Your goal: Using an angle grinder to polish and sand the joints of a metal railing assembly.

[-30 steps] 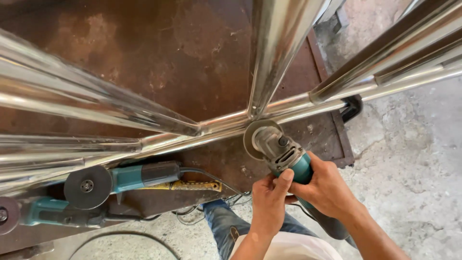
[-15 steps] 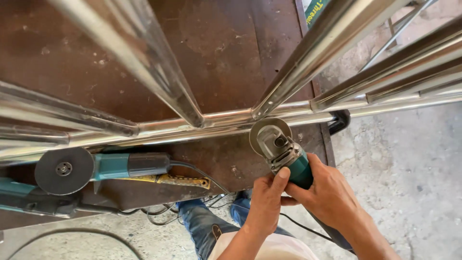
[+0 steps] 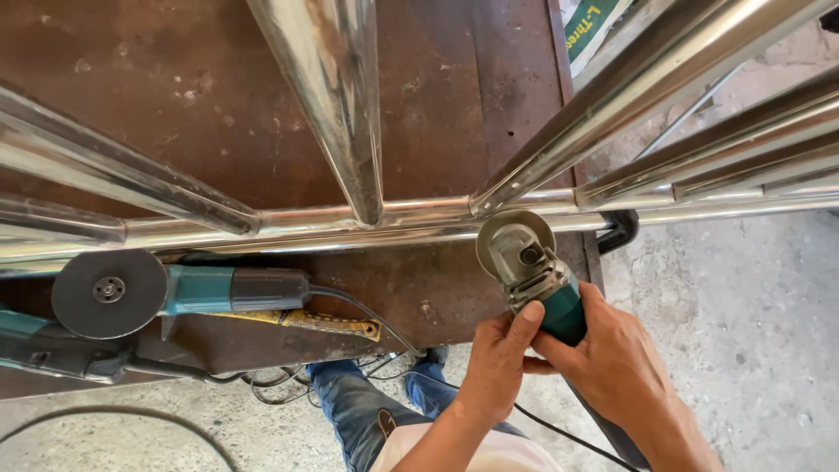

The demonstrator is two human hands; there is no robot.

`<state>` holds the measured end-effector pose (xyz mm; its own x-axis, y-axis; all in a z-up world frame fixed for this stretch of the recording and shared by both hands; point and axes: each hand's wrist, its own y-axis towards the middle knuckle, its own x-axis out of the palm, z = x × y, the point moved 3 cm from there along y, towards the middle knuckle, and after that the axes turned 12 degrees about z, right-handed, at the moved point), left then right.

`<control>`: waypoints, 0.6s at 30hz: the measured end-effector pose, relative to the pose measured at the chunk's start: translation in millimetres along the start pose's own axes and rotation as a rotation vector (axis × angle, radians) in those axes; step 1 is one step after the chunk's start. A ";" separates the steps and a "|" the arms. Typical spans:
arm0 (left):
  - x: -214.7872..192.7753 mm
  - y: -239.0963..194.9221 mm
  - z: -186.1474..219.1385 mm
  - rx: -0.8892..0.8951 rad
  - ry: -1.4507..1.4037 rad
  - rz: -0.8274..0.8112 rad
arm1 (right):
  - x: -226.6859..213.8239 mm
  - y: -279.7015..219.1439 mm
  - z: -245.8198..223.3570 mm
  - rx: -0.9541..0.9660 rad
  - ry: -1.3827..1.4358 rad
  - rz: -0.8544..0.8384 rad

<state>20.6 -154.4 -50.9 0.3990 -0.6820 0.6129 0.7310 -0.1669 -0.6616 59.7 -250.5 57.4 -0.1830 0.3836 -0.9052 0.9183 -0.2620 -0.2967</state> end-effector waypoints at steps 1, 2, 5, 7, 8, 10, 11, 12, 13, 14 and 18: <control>-1.3 -1.2 -3.9 -0.012 -0.002 0.002 | -0.9 -2.9 0.8 0.027 -0.024 -0.012; 0.5 -1.4 -1.4 -0.017 -0.002 0.002 | -1.5 -2.4 0.7 0.031 -0.025 -0.013; 4.2 -1.6 4.6 -0.005 0.015 -0.008 | -3.9 -0.8 -0.6 0.012 -0.027 0.024; 4.2 -1.9 2.2 -0.015 -0.006 -0.003 | -4.4 -1.1 0.5 0.006 -0.046 0.015; 6.1 -3.3 4.5 -0.017 -0.006 -0.004 | -5.5 -1.0 0.3 0.008 -0.047 0.015; 9.0 -6.0 10.2 0.000 0.015 -0.001 | -7.2 -0.6 -1.1 -0.003 -0.047 0.027; 8.5 -6.5 10.7 0.000 0.016 0.001 | -6.8 -0.2 -1.8 -0.004 -0.046 0.026; 8.1 -6.8 11.0 -0.010 0.024 0.014 | -6.5 0.4 -2.4 -0.003 -0.055 0.017; 8.9 -5.8 11.9 -0.020 0.033 0.022 | -7.0 2.1 -3.0 -0.002 -0.062 0.013; 8.0 -4.7 11.1 -0.018 0.036 0.019 | -6.8 3.1 -3.4 -0.001 -0.060 0.016; -1.8 -12.3 5.6 -0.024 0.004 0.057 | 1.9 -3.2 -0.2 -0.003 -0.053 -0.036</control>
<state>14.0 -147.1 -41.5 0.4373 -0.6938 0.5722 0.6935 -0.1448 -0.7057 56.5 -248.8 56.8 -0.2339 0.3457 -0.9087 0.9119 -0.2462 -0.3284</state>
